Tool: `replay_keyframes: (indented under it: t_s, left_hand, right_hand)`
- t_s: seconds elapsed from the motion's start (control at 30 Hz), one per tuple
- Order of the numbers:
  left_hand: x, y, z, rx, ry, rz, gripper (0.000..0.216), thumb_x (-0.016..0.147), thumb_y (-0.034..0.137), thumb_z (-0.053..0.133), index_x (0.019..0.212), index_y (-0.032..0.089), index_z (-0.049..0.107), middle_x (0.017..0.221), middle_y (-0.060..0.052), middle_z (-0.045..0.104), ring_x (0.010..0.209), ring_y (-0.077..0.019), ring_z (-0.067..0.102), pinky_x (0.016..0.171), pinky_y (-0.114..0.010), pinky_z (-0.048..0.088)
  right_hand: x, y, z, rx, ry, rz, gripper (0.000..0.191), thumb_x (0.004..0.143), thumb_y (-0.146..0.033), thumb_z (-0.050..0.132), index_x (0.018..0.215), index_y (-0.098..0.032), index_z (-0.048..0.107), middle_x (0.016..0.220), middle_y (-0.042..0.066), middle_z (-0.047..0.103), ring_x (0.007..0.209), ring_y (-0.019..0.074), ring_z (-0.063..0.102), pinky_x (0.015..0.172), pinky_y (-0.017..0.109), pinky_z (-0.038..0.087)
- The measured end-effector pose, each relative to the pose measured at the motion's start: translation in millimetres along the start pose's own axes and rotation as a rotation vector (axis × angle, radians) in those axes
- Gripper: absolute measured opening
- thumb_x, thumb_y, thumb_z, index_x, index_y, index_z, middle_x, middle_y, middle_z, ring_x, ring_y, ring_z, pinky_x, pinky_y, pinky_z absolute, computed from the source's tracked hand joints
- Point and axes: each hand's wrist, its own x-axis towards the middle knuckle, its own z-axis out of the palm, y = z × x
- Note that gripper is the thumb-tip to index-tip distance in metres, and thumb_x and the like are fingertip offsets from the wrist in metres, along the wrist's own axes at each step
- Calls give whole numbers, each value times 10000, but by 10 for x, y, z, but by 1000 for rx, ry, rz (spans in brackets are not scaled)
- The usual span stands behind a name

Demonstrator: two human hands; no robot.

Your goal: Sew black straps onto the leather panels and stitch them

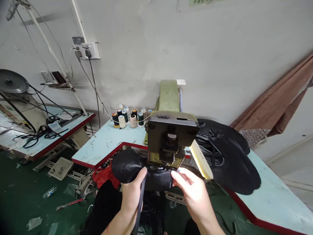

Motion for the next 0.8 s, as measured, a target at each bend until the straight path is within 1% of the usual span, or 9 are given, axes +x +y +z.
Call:
replay_keyframes:
  t_s: [0.1, 0.23, 0.33, 0.47, 0.6, 0.67, 0.73, 0.77, 0.8]
  left_hand:
    - [125, -31, -121, -46, -10, 26, 395, 659, 239, 852, 1018, 146, 717, 990, -84, 772, 971, -273, 718, 969, -418, 549]
    - [189, 60, -231, -51, 25, 50, 403, 701, 179, 814, 1087, 178, 694, 954, -57, 776, 954, -248, 722, 995, -412, 529]
    - [197, 148, -297, -28, 79, 45, 421, 698, 146, 808, 1099, 196, 689, 982, -52, 772, 989, -255, 712, 1018, -427, 512]
    - [220, 141, -409, -28, 94, 53, 464, 682, 203, 839, 1118, 221, 681, 1110, -62, 745, 1108, -277, 665, 1085, -455, 453]
    - [179, -6, -510, -26, 101, 70, 530, 678, 281, 853, 1164, 222, 652, 1282, -66, 670, 1276, -273, 555, 1158, -427, 369]
    - [147, -97, -580, -8, 102, 67, 521, 706, 323, 831, 1180, 218, 642, 1299, -68, 658, 1308, -275, 525, 1156, -418, 374]
    - [167, -133, -678, 46, 80, 53, 478, 757, 381, 782, 1183, 215, 643, 1246, -77, 686, 1294, -286, 539, 1113, -417, 429]
    - [214, -109, -731, 79, 56, 45, 457, 787, 413, 747, 1186, 215, 644, 1201, -80, 706, 1275, -290, 556, 1079, -413, 466]
    - [293, -48, -778, 114, 25, 35, 444, 815, 443, 709, 1192, 217, 641, 1154, -79, 724, 1249, -291, 578, 1038, -403, 502]
  right_hand:
    - [-81, 70, 101, -24, 31, -31, 199, 722, -396, 791, 748, -215, 714, 743, 20, 666, 692, 193, 607, 661, 312, 525]
    - [-146, 133, 304, -23, 116, -83, 216, 724, -404, 792, 776, -222, 688, 712, -5, 633, 629, 165, 590, 600, 285, 521]
    - [-160, 144, 432, -17, 136, -115, 228, 734, -403, 788, 767, -219, 658, 705, -9, 617, 613, 149, 580, 580, 268, 515]
    - [-142, 108, 505, 44, 135, -80, 276, 701, -412, 814, 760, -210, 636, 672, -13, 608, 571, 142, 576, 556, 271, 516]
    - [-126, 44, 558, 186, 68, 24, 364, 635, -400, 859, 652, -216, 546, 589, -44, 544, 530, 135, 556, 501, 258, 493]
    - [-116, 9, 590, 214, 17, 98, 399, 622, -424, 858, 622, -214, 518, 566, -45, 532, 509, 135, 542, 473, 260, 472]
    - [-75, -7, 567, 147, -64, 147, 413, 656, -490, 813, 603, -213, 512, 539, -35, 538, 491, 146, 546, 485, 281, 469]
    - [-33, 1, 509, 55, -113, 141, 423, 684, -528, 775, 588, -215, 507, 522, -29, 542, 492, 159, 556, 507, 298, 475]
    - [26, 25, 407, -83, -148, 106, 428, 709, -560, 737, 583, -218, 512, 520, -19, 557, 504, 175, 574, 534, 317, 483]
